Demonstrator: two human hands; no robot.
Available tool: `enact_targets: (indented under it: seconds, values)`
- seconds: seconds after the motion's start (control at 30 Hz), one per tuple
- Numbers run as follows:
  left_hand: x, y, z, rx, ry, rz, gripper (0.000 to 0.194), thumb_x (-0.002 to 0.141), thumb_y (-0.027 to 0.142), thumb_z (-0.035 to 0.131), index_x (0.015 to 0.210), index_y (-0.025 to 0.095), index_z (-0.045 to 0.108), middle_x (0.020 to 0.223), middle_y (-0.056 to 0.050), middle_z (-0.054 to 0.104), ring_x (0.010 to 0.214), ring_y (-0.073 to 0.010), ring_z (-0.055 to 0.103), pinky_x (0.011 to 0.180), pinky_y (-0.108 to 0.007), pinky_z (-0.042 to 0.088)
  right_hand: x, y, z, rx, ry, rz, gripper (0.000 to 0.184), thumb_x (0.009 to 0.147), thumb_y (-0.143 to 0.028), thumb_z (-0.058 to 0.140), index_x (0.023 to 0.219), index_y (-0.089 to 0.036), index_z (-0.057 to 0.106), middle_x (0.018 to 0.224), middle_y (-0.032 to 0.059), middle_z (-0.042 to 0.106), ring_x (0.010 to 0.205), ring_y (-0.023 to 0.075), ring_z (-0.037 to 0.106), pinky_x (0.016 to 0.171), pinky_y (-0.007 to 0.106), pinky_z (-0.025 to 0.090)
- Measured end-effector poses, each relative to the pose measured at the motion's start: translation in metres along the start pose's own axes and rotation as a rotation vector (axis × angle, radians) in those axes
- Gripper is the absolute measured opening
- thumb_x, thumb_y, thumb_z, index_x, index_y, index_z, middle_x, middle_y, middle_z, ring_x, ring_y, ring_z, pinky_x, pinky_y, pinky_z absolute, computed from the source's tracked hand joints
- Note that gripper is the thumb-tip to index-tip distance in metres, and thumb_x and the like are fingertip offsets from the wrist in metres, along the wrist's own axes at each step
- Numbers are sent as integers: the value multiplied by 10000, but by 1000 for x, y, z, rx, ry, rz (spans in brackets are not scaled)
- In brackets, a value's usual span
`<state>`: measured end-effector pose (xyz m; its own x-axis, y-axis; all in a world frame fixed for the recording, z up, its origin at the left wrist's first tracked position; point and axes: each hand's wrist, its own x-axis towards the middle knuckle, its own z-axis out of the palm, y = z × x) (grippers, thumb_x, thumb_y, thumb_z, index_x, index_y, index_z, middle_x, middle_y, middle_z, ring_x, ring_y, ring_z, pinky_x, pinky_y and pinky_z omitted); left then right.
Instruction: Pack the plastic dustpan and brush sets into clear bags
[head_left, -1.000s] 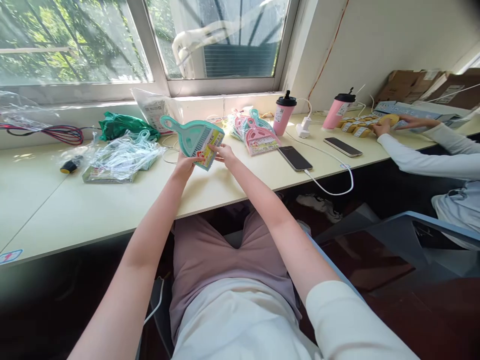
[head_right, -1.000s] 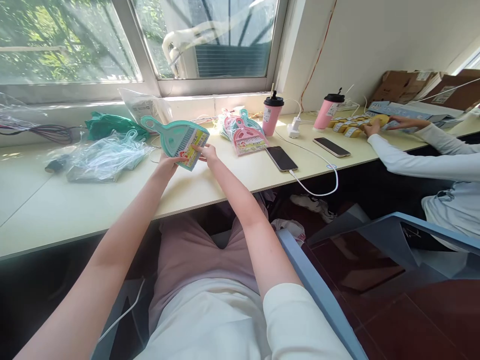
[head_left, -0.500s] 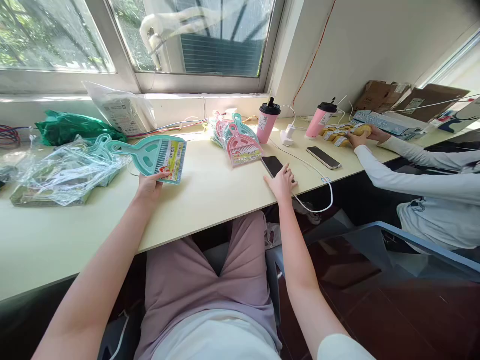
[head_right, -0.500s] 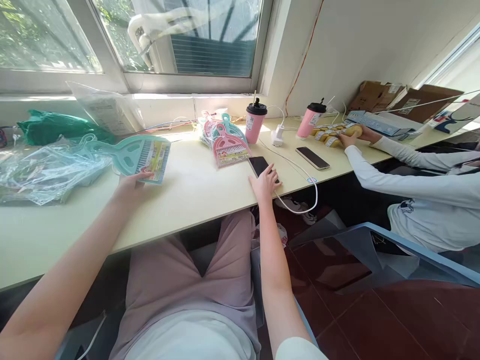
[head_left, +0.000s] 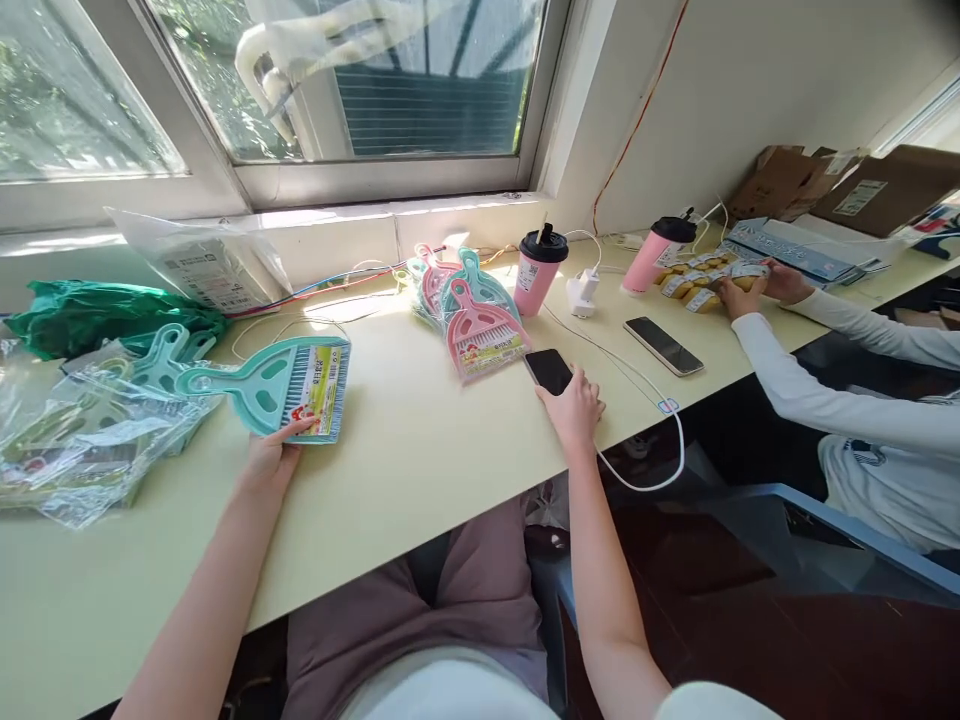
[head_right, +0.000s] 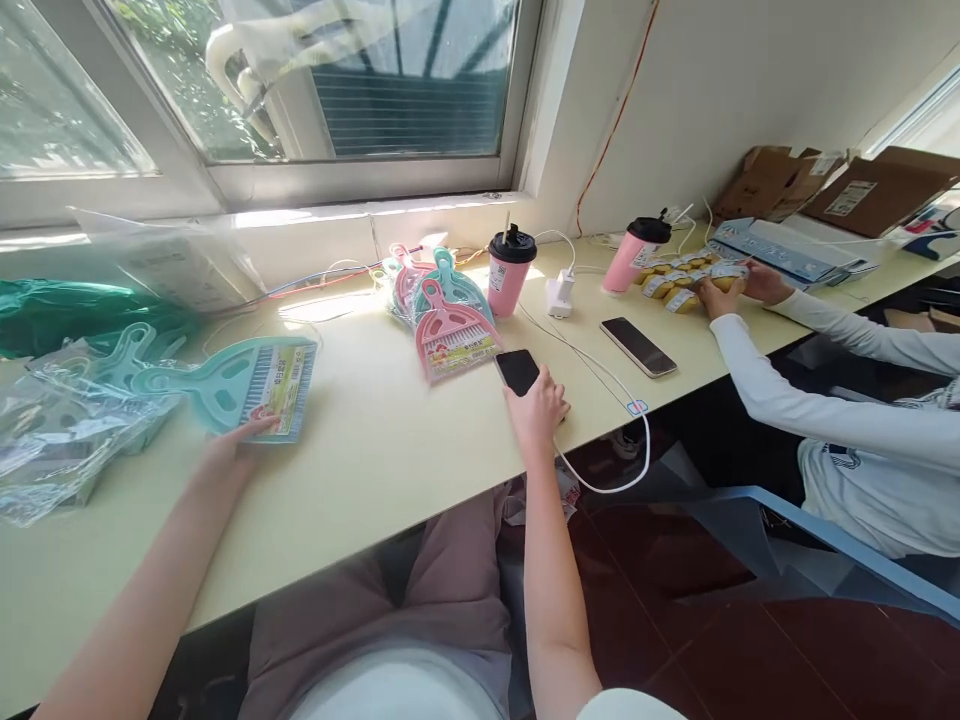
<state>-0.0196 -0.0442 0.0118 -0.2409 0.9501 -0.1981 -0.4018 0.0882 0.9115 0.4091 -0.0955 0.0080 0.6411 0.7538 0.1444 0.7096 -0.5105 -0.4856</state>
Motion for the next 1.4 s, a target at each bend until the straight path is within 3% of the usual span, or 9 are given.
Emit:
enact_targets:
  seconds: [0.2, 0.4, 0.53, 0.7, 0.83, 0.97, 1.1, 1.27, 1.4]
  values:
    - [-4, 7, 8, 137, 20, -48, 343, 683, 23, 797, 979, 192, 756, 1263, 41, 789, 1489, -330, 448, 830, -191, 643, -13, 3, 0, 3, -7, -25, 483, 879, -435, 671, 1277, -193, 543, 1375, 227, 667, 1310, 417, 528, 1009, 580, 449]
    - [-2, 8, 9, 157, 58, -55, 447, 647, -7, 789, 1030, 224, 782, 1324, -1, 764, 1464, -370, 476, 789, -201, 676, -19, 18, -5, -29, -63, -140, 697, 933, -624, 599, 1480, -209, 478, 1510, 245, 585, 1383, 446, 509, 1072, 641, 424]
    - [1, 7, 7, 156, 49, -71, 413, 614, 1, 820, 978, 193, 784, 1305, -30, 773, 1399, -371, 570, 826, -216, 677, 9, 34, -17, 71, -88, -208, 766, 960, -763, 459, 1527, -248, 473, 1616, 209, 502, 1507, 451, 410, 1153, 711, 351]
    - [7, 4, 3, 121, 68, -96, 470, 482, 9, 905, 918, 138, 784, 1231, -99, 798, 1339, -353, 655, 833, -231, 683, 66, 38, -27, 276, -283, -441, 597, 1074, -621, 298, 1552, -293, 444, 1495, 133, 651, 1441, 306, 552, 1208, 592, 397]
    - [9, 2, 3, 116, 48, -79, 591, 465, -6, 922, 1012, 169, 786, 1222, -76, 801, 1387, -326, 623, 926, -268, 657, 89, 30, -21, 64, -249, -609, 503, 1097, -514, 309, 1510, -304, 505, 1424, 96, 714, 1434, 314, 555, 1269, 706, 215]
    - [9, 3, 3, 125, 36, -83, 606, 479, 7, 926, 1045, 167, 781, 1244, -87, 791, 1468, -344, 538, 984, -286, 635, 89, 26, -20, 3, -285, -680, 464, 1102, -456, 328, 1475, -297, 553, 1363, 80, 752, 1434, 307, 557, 1290, 716, 116]
    - [7, 4, 6, 156, 48, -96, 634, 445, -1, 908, 1044, 159, 775, 1292, -94, 774, 1513, -372, 474, 954, -265, 645, 80, 32, -30, 64, -337, -611, 416, 1092, -494, 386, 1333, -309, 670, 1226, 48, 802, 1318, 290, 649, 1299, 676, 129]
    - [6, 5, 8, 199, 33, -74, 650, 439, 16, 904, 1056, 177, 778, 1361, -83, 741, 1530, -402, 442, 911, -296, 672, 76, 53, -37, 406, -229, -402, 522, 1037, -667, 421, 1053, -274, 764, 783, 44, 783, 1074, 285, 743, 1192, 557, 399]
    - [7, 5, 6, 224, 31, -81, 678, 482, 30, 889, 1128, 190, 762, 1414, -86, 712, 1537, -391, 434, 914, -287, 664, 88, 70, -24, 703, -57, -242, 444, 943, -662, 601, 1041, -245, 719, 944, 72, 793, 1040, 272, 747, 1042, 495, 528]
